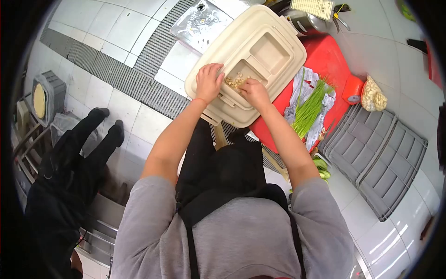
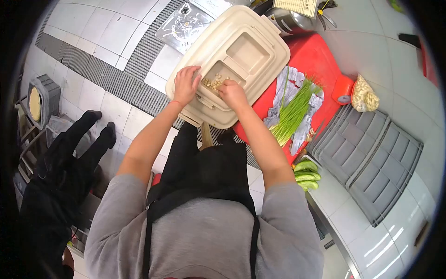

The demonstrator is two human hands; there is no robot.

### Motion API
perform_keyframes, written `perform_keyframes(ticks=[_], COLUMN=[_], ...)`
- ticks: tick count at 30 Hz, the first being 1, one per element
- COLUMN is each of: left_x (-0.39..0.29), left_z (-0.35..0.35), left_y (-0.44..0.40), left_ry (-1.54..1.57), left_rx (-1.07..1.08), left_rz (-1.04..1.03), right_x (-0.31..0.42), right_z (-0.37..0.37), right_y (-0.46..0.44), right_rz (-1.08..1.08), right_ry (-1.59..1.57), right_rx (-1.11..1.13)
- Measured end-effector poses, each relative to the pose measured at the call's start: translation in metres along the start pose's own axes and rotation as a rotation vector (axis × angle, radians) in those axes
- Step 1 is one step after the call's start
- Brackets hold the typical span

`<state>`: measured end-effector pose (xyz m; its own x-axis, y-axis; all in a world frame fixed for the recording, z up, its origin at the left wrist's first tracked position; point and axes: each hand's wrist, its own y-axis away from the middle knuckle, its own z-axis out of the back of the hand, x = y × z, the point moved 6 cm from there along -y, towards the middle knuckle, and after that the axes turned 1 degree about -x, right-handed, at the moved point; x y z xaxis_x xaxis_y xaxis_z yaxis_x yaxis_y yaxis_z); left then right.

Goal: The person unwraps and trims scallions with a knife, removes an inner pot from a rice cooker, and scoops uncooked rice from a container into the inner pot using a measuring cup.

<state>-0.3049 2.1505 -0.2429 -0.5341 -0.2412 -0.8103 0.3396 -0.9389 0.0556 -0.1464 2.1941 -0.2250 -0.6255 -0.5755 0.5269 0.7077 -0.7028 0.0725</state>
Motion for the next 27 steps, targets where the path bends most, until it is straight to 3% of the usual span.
perform_keyframes(ticks=[8,10,11,13,15,18,19,20,21,22,23,25,26,27], left_x=[0.000,0.004,0.006,0.004,0.028,0.088,0.093,0.106,0.112,0.108,0.103,0.095,0.092,0.090], left_z=[0.012,0.017,0.021,0.056,0.074,0.107,0.123,0.131,0.140,0.150,0.160,0.176,0.184,0.191], left_y=[0.005,0.004,0.007,0.008,0.031,0.077,0.092,0.109,0.125,0.139,0.151,0.171,0.178,0.183], left_ry=[0.048,0.099,0.097,0.146,0.510,0.144,-0.018,-0.126,-0.231,-0.242,-0.251,-0.230,-0.205,-0.189], left_rx=[0.066,0.066,0.066,-0.144,-0.037,-0.256,-0.337,-0.298,-0.262,-0.216,-0.176,-0.238,-0.300,-0.347], left_rz=[-0.111,-0.032,-0.027,0.069,0.639,0.495,0.417,0.451,0.487,0.545,0.600,0.603,0.558,0.571], right_x=[0.007,0.010,0.013,0.003,-0.013,-0.056,-0.079,-0.088,-0.098,-0.127,-0.129,-0.146,-0.223,-0.211], right_z=[-0.013,0.005,0.012,0.046,0.071,0.091,0.091,0.098,0.102,0.087,0.082,0.051,-0.026,-0.018], right_y=[-0.014,-0.013,-0.007,0.006,0.036,0.105,0.140,0.172,0.202,0.250,0.284,0.358,0.443,0.440], right_rz=[0.238,0.133,0.134,-0.235,-0.294,-0.412,-0.505,-0.603,-0.602,-0.697,-0.729,-0.431,-0.554,-0.061], right_ry=[0.241,-0.075,-0.078,-0.456,-0.347,-0.410,-0.350,-0.431,-0.309,-0.093,-0.101,0.273,0.238,-0.027], right_rx=[0.117,-0.009,-0.005,-0.180,-0.230,-0.281,-0.232,-0.204,-0.143,0.171,0.345,0.835,1.062,0.928])
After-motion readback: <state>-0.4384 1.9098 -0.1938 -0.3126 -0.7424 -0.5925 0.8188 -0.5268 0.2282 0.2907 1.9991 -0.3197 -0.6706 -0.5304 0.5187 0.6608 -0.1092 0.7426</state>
